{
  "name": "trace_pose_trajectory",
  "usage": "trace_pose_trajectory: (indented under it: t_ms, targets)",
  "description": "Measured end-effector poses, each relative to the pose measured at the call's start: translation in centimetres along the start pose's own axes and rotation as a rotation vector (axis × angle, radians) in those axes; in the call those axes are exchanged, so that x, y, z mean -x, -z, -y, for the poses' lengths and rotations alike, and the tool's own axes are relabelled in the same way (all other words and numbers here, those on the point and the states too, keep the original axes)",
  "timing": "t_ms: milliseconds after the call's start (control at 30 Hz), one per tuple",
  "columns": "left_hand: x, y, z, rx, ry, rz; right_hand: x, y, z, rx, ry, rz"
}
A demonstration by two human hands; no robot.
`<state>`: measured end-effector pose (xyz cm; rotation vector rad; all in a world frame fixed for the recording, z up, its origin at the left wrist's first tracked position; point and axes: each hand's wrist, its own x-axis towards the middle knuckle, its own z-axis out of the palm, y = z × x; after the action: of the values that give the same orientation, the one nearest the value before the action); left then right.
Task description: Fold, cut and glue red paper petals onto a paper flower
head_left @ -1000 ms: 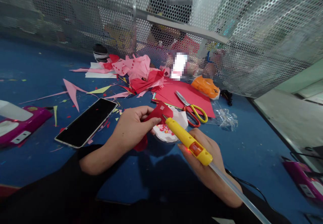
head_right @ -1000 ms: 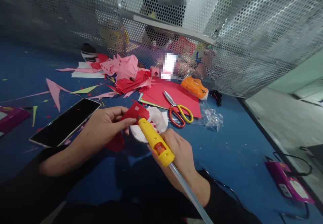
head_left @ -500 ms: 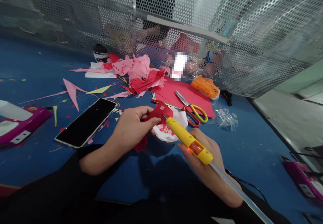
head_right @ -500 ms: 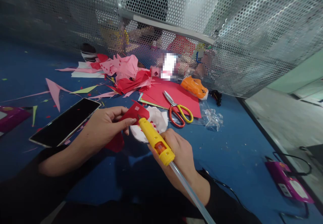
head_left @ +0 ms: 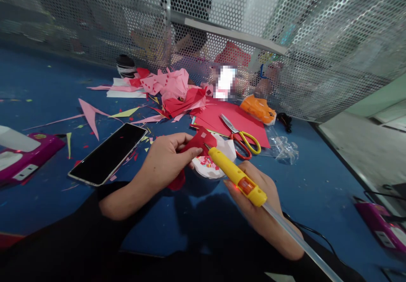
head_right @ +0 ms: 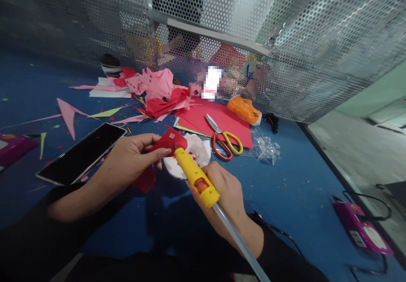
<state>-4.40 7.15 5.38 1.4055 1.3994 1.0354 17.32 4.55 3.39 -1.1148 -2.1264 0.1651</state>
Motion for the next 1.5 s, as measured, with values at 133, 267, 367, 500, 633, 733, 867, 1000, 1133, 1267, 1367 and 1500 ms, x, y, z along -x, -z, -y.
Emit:
trace_pose_trajectory:
  t_ms: [133, 267, 367, 500, 633, 733, 867, 1000, 1133, 1267, 1367, 1500]
  targets:
    - [-0.1, 0.1, 0.0, -0.014, -0.010, -0.008, 0.1, 0.1, 0.0, -0.024, -0.014, 0.018]
    - [0.0, 0.1, 0.1, -0.061, -0.018, -0.021, 0.4, 0.0, -0.1, -0.023, -0.036, 0.032]
    - [0.1, 0.0, 0.1, -0.100, -0.035, -0.031, 0.4, 0.0, -0.2, -0.011, -0.059, 0.020]
    - [0.1, 0.1, 0.1, -0.088, -0.027, -0.021, 0.5, 0.3, -0.2, -0.066, -0.093, -0.016]
    - [0.0, 0.1, 0.0, -0.041, 0.009, -0.013, 1.0, 0.6, 0.1, -0.197, -0.105, -0.064]
    - [-0.1, 0.1, -0.2, -0.039, 0.040, -0.037, 0.8, 0.9, -0.5, -0.289, -0.202, -0.164]
    - [-0.2, 0.3, -0.2, -0.023, 0.050, -0.046, -1.0, 2.3, -5.0, -0.173, -0.508, -0.352]
    - [-0.3, 0.4, -0.1, 0.001, 0.039, -0.058, -2.1, 4.7, -12.9, 0.152, -0.650, -0.381]
    - [-0.3, 0.5, 0.0, 0.012, 0.061, -0.059, -1.4, 6.0, -18.1, 0.615, -0.730, -0.232]
    - [-0.3, 0.5, 0.0, 0.001, 0.070, -0.047, -0.8, 5.9, -19.1, 0.740, -0.733, -0.087]
    - [-0.3, 0.5, 0.0, -0.003, 0.064, -0.057, -0.7, 5.6, -19.1, 0.815, -0.738, 0.024]
    - [-0.3, 0.4, 0.2, 0.000, 0.048, -0.060, -0.7, 5.6, -19.0, 0.870, -0.757, 0.125]
